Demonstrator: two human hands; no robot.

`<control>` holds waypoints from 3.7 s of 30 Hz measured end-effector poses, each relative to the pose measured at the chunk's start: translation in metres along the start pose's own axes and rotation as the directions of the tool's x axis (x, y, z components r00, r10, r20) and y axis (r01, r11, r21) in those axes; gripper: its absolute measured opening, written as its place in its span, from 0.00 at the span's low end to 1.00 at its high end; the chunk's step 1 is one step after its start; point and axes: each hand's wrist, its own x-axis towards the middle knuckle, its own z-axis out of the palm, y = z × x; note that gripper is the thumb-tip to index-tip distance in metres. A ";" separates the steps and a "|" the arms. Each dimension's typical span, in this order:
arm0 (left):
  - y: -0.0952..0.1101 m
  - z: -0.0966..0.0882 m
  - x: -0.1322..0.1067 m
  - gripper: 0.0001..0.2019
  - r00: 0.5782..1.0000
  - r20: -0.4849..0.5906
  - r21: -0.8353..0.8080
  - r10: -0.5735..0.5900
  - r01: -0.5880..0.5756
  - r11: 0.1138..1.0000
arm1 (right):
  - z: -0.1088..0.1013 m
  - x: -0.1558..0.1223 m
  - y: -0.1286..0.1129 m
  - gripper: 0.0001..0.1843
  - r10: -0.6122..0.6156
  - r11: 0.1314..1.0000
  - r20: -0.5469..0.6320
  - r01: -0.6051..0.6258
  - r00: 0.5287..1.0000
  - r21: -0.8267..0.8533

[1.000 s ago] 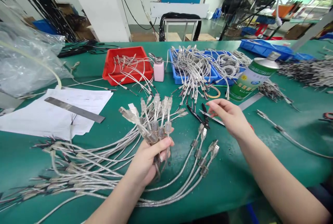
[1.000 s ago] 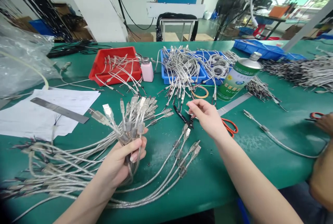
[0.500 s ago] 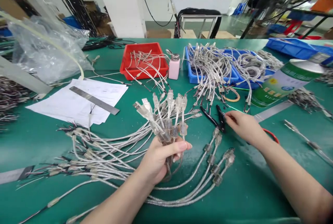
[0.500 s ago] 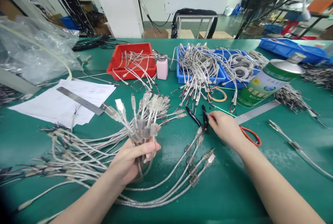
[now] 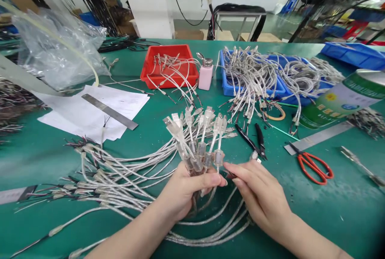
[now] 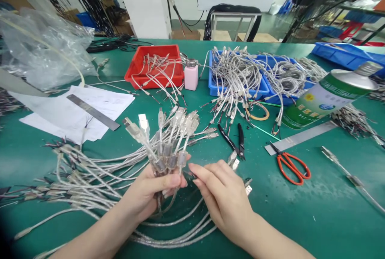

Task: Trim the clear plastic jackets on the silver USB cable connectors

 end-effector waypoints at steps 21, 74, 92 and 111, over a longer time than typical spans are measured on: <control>-0.002 0.004 -0.001 0.09 1.000 0.014 0.050 0.025 -0.025 0.998 | 0.000 0.000 -0.001 0.18 -0.035 0.990 -0.064 0.026 0.997 -0.141; 0.006 0.007 -0.002 0.10 0.998 0.055 -0.023 -0.018 0.020 1.000 | 0.002 0.003 -0.002 0.12 -0.023 0.994 -0.120 0.010 0.992 -0.110; 0.004 0.004 -0.001 0.11 0.996 0.045 0.020 -0.080 0.079 0.997 | 0.005 0.003 0.003 0.12 -0.031 0.988 -0.140 0.010 0.990 -0.151; 0.003 0.005 -0.001 0.09 0.988 -0.143 -0.021 -0.056 0.054 0.998 | -0.006 0.012 0.101 0.10 0.236 0.788 -0.172 -0.292 0.956 -0.542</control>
